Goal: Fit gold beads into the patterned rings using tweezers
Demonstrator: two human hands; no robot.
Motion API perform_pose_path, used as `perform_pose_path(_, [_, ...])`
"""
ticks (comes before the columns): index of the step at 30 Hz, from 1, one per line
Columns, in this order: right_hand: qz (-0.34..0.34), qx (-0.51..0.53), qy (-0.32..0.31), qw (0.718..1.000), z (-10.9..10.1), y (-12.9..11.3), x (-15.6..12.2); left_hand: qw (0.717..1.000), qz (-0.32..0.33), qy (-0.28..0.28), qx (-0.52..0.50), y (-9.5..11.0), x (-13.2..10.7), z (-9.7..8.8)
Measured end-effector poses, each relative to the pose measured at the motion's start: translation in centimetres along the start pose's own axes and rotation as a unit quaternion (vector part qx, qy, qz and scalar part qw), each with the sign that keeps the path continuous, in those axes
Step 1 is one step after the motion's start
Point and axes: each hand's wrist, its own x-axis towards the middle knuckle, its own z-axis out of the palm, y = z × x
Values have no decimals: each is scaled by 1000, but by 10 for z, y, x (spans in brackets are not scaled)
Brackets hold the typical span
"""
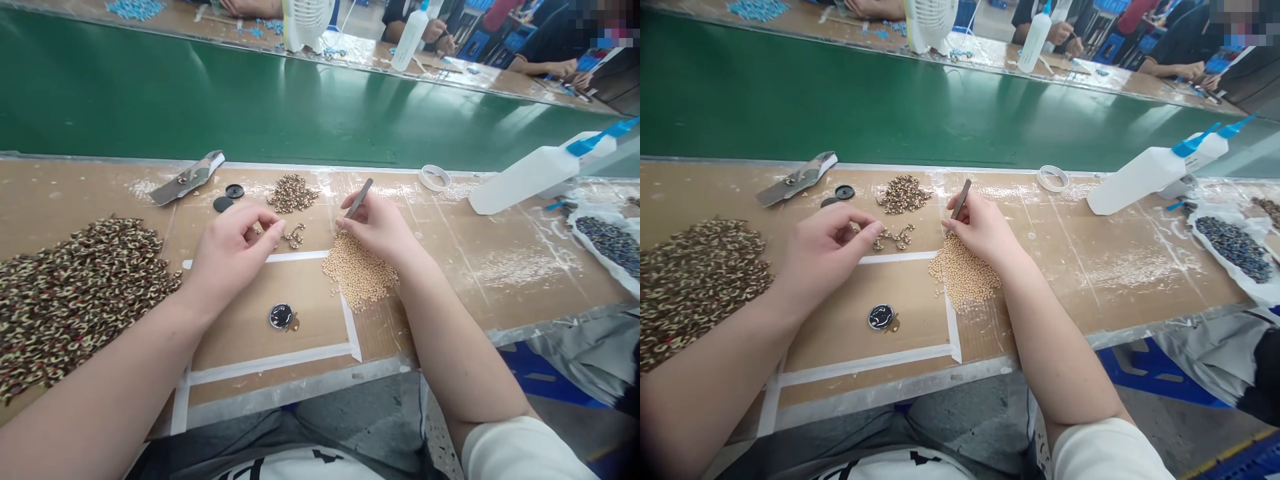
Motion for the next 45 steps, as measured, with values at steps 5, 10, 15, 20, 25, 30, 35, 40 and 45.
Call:
perform_pose_path(5, [-13,-20,-18,1000,0,-5,-3,1000,-6,0,6,-2,0,2])
perform_pose_path(10, [-24,-32,-27,999,3,-2,-3,1000,-6,-4,7,-1,-1,4])
perform_pose_path(15, [-35,-1,-16,999,6,-2,-2,998,-41,-28,-33,1,-1,5])
perform_pose_path(20, [-110,151,-6,982,13,-19,-10,960,-136,-133,-206,0,-2,8])
perform_pose_path(25, [-161,260,-16,952,24,-26,-17,864,-207,-259,-378,-5,-2,13])
perform_pose_path(30, [-134,326,-51,934,30,-25,-17,807,-226,-305,-452,-11,-2,17])
perform_pose_path(35, [-114,351,-54,928,31,-27,-15,770,-248,-319,-494,-12,-1,15])
perform_pose_path(40, [-116,353,4,928,31,-28,-17,744,-272,-310,-526,-10,0,13])
perform_pose_path(45, [-148,298,86,939,35,-30,-24,730,-284,-279,-555,-11,1,16])
